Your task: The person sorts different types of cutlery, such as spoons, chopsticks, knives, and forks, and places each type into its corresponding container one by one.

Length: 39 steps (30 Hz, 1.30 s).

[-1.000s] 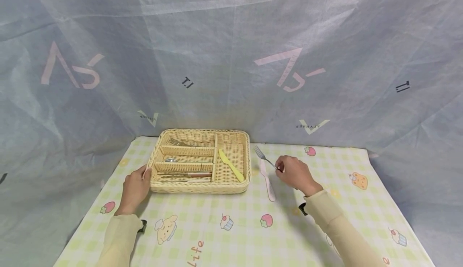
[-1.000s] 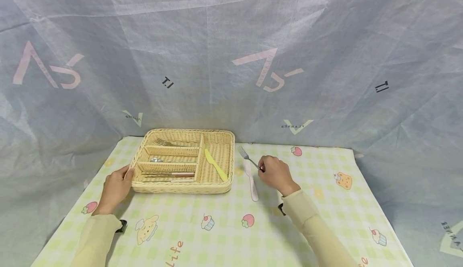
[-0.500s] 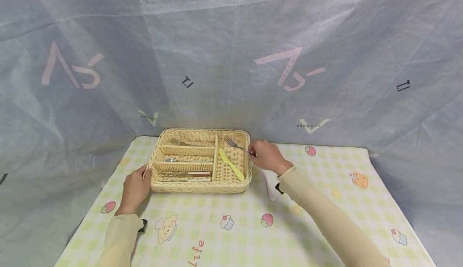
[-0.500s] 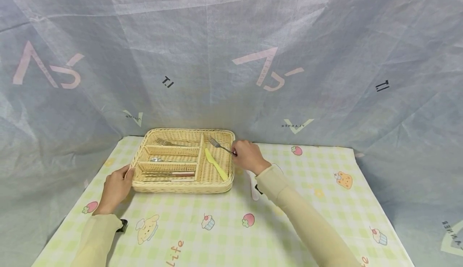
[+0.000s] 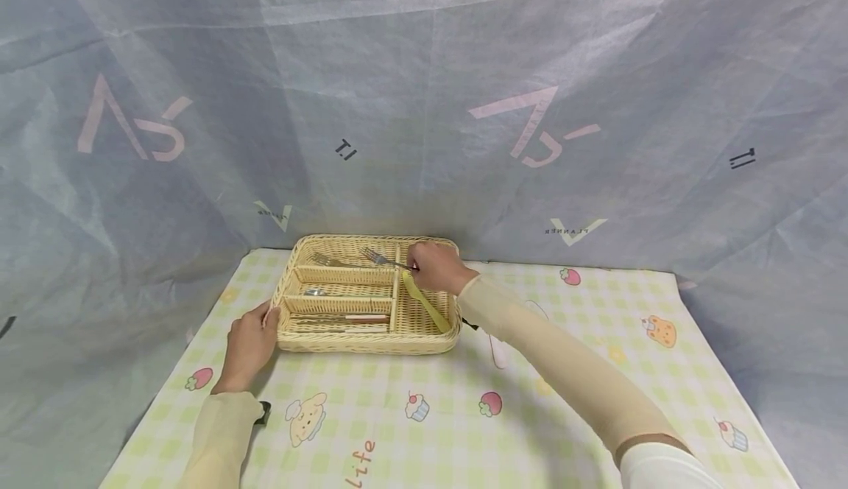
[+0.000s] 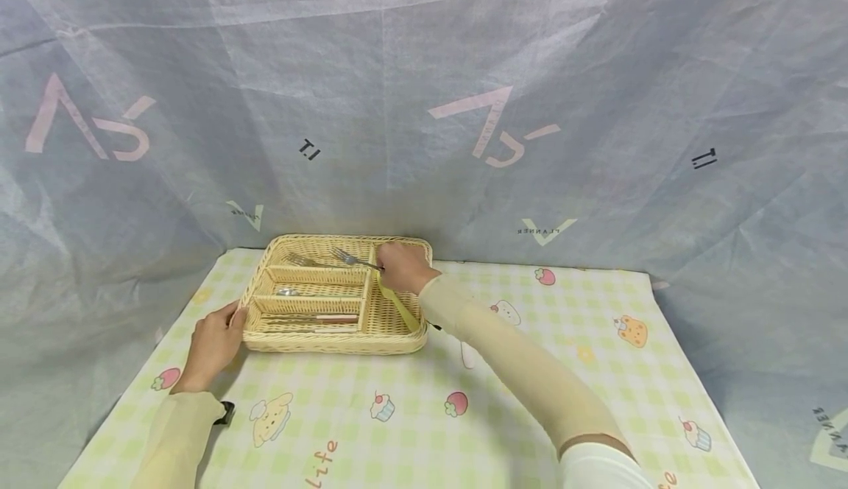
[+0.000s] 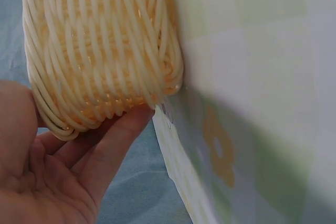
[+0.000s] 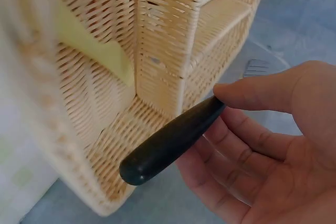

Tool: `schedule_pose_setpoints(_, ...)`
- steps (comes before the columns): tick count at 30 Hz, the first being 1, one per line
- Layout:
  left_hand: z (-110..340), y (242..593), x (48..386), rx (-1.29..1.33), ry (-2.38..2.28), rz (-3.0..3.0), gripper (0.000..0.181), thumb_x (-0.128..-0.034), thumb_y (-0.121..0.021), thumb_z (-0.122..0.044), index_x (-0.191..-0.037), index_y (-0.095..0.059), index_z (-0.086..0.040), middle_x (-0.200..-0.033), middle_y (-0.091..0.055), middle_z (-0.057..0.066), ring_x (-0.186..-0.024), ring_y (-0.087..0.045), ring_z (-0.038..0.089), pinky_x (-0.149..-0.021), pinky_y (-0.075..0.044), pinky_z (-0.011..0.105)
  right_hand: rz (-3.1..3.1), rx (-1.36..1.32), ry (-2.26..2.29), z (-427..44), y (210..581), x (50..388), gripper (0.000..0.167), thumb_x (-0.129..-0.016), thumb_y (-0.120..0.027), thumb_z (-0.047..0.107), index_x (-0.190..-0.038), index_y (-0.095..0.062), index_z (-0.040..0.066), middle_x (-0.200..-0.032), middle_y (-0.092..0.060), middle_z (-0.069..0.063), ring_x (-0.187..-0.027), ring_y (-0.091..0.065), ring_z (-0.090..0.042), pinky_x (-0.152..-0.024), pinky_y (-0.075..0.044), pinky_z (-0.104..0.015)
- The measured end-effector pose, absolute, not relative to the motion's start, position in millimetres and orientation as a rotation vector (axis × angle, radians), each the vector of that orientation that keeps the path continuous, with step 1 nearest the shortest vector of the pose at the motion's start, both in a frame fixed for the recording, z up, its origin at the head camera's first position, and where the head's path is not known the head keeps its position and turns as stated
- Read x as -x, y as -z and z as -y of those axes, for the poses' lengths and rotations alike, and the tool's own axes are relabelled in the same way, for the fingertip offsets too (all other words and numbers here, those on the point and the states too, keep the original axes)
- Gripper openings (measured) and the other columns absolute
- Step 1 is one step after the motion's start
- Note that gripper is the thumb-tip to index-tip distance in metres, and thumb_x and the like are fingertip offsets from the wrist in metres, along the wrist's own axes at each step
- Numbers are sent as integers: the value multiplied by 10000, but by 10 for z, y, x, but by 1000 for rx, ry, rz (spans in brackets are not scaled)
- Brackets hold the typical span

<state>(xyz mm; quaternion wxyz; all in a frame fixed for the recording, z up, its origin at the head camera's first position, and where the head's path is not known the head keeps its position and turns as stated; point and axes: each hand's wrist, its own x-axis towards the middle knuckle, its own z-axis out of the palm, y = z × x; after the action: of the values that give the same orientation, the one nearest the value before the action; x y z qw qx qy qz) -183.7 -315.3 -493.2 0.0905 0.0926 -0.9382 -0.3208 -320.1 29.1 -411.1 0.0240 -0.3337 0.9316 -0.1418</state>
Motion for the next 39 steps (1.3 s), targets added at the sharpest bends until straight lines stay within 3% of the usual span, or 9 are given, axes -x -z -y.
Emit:
schedule_pose_setpoints(3, 3165, 4928, 1838, -278, 955, 2796, 513, -1177, -427, -282, -1550, -516, 59, -970, -717, 267, -1061, -677, 539, -938, -497, 702, -2852, 1054, 446, -143, 4097, 3245, 501, -954, -569, -89, -704, -255, 210, -686, -175, 54, -607, -113, -111, -595, -161, -313)
schedule_pose_setpoints(7, 3172, 4934, 1837, -282, 948, 2800, 514, -1177, -418, -283, -1553, -514, 54, -1049, -726, 303, -1106, -667, 563, -959, -492, 710, -2818, 1029, 454, 67, 4098, 3318, 519, -985, -562, -69, -729, -206, 208, -692, -107, 55, -599, -87, -110, -586, -148, -308)
schedule_pose_setpoints(10, 3171, 4938, 1831, -279, 940, 2800, 518, -1178, -408, -284, -1550, -514, 60, -1181, -709, 344, -1185, -624, 605, -981, -476, 732, -2809, 1017, 423, 237, 4125, 3414, 516, -995, -588, -38, -710, -233, 205, -676, -128, 56, -589, -107, -106, -574, -160, -304)
schedule_pose_setpoints(16, 3189, 4958, 1819, -273, 919, 2788, 520, -1176, -408, -288, -1538, -525, 67, -1280, -676, 362, -1205, -598, 630, -973, -472, 748, -2809, 1035, 388, 544, 4201, 3580, 534, -1023, -618, 18, -726, -218, 211, -693, -114, 55, -600, -103, -107, -581, -173, -303)
schedule_pose_setpoints(22, 3186, 5011, 1786, -285, 942, 2785, 511, -1173, -425, -270, -1537, -523, 74, -1161, -712, 352, -1074, -675, 573, -908, -504, 716, -2816, 1050, 368, 796, 4277, 3649, 529, -1030, -638, 53, -735, -226, 205, -687, -133, 45, -605, -123, -114, -598, -192, -306)
schedule_pose_setpoints(30, 3167, 4979, 1834, -260, 941, 2776, 503, -1176, -420, -273, -1540, -531, 56, -1162, -718, 342, -1115, -661, 590, -924, -498, 723, -2852, 1030, 381, 1000, 4363, 3771, 515, -1068, -607, 88, -741, -225, 197, -693, -146, 38, -598, -154, -116, -573, -223, -304)
schedule_pose_setpoints(33, 3165, 4954, 1847, -264, 943, 2784, 507, -1178, -413, -281, -1540, -532, 55, -1213, -705, 350, -1159, -640, 601, -941, -490, 728, -2852, 1019, 389, 1038, 4387, 3802, 503, -1067, -607, 85, -710, -278, 216, -671, -220, 66, -587, -198, -103, -575, -253, -303)
schedule_pose_setpoints(39, 3154, 4942, 1848, -275, 944, 2784, 501, -1177, -417, -276, -1533, -542, 53, -1285, -681, 354, -1199, -626, 597, -970, -486, 725, -2832, 1005, 349, 1075, 4439, 3826, 490, -1084, -591, 110, -743, -253, 205, -692, -198, 40, -602, -193, -113, -587, -247, -302)
